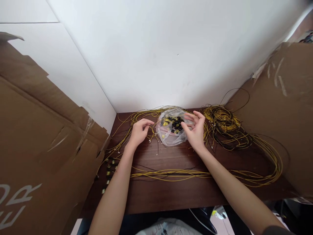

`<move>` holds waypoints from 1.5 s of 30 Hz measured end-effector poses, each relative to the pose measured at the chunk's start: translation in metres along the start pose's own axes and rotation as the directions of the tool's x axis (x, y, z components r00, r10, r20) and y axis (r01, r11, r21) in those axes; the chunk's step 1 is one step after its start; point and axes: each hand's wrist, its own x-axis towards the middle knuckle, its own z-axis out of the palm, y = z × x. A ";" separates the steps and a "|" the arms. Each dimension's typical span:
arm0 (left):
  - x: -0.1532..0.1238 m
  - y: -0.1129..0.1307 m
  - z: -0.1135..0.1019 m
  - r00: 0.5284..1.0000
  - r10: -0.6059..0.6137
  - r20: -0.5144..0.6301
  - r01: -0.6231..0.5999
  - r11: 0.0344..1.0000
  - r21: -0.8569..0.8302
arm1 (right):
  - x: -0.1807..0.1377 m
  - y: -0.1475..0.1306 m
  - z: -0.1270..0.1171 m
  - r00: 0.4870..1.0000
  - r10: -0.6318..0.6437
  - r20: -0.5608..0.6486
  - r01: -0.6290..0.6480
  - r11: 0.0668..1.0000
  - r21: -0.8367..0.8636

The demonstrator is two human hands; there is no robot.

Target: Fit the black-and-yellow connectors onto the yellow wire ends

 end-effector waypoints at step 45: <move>-0.028 0.089 0.002 0.943 0.202 0.265 -0.277 0.916 0.289 | -0.091 -0.070 -0.048 0.549 0.062 0.833 0.448 0.820 -0.356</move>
